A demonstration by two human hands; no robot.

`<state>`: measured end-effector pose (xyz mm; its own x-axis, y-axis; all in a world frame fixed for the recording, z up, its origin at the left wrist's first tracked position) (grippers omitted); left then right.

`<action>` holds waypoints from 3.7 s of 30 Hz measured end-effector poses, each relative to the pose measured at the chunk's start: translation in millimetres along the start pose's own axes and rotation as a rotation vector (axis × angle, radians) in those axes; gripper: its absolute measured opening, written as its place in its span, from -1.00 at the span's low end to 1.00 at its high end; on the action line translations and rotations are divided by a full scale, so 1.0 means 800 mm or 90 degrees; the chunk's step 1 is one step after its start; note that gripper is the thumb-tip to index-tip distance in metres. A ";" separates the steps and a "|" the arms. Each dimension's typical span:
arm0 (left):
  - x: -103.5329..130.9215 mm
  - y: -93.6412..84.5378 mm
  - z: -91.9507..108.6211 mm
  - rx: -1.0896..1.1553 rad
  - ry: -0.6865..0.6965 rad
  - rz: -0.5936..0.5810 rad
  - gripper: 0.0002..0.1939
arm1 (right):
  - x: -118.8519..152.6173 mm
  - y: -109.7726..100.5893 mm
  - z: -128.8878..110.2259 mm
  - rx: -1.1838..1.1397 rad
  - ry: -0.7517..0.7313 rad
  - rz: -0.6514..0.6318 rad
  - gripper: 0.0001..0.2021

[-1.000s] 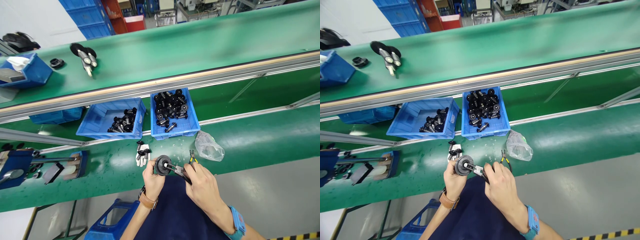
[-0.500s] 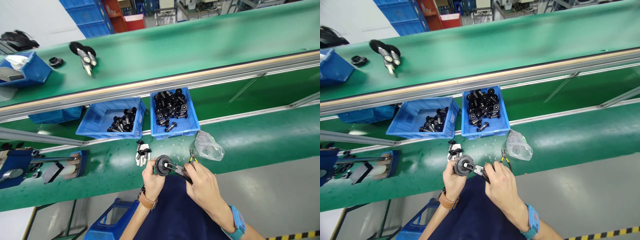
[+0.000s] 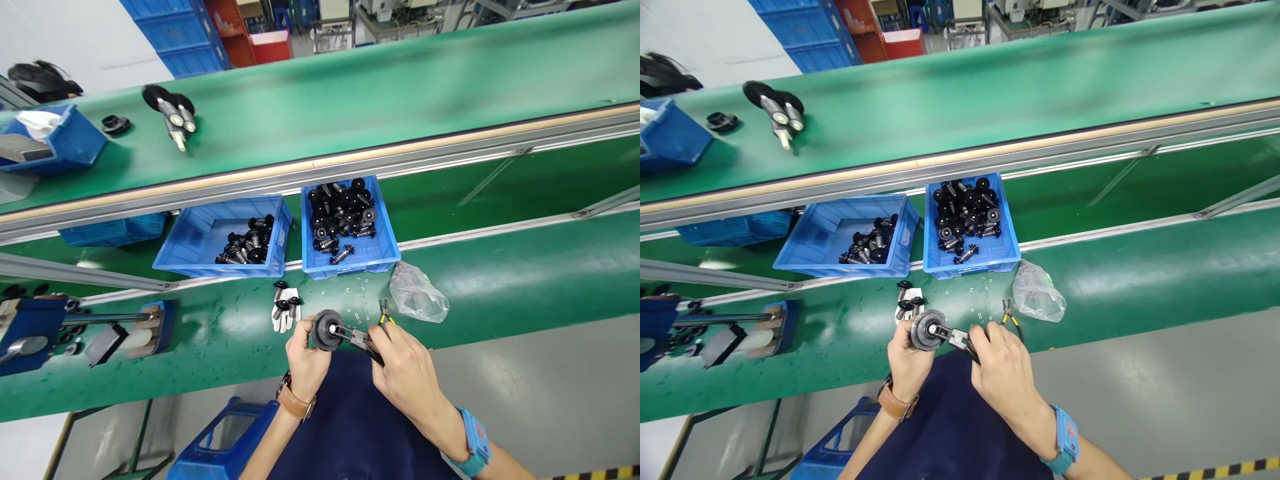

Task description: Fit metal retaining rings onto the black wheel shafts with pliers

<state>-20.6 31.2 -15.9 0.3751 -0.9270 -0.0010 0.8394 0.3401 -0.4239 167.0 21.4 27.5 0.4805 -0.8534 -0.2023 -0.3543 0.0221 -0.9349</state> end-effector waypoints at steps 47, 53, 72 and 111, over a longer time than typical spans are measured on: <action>0.001 0.016 -0.013 -0.013 0.032 0.048 -0.76 | 0.008 0.031 -0.040 0.014 0.107 0.026 -0.68; -0.001 0.021 -0.022 0.015 -0.005 -0.001 -0.74 | 0.004 0.030 -0.038 0.025 0.110 0.022 -0.68; -0.005 0.027 -0.026 0.068 -0.113 -0.032 -0.87 | 0.003 0.030 -0.033 -0.070 0.145 0.048 -0.72; -0.005 0.014 -0.020 0.025 -0.004 -0.098 -0.78 | 0.071 0.179 0.120 -0.441 0.389 -0.164 -0.81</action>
<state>-19.4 36.3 -35.5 0.2435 -0.9676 0.0667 0.9018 0.2006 -0.3829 220.3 25.8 -145.8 0.1781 -0.9176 0.3554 -0.7857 -0.3500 -0.5101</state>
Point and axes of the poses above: each hand's wrist, its own x-axis away from the middle knuckle, its own y-axis out of the palm, z = x × y, the point moved 4 cm from there along -x, towards the middle knuckle, and after that the axes turned 14 degrees about -y, right-handed, at the moved point
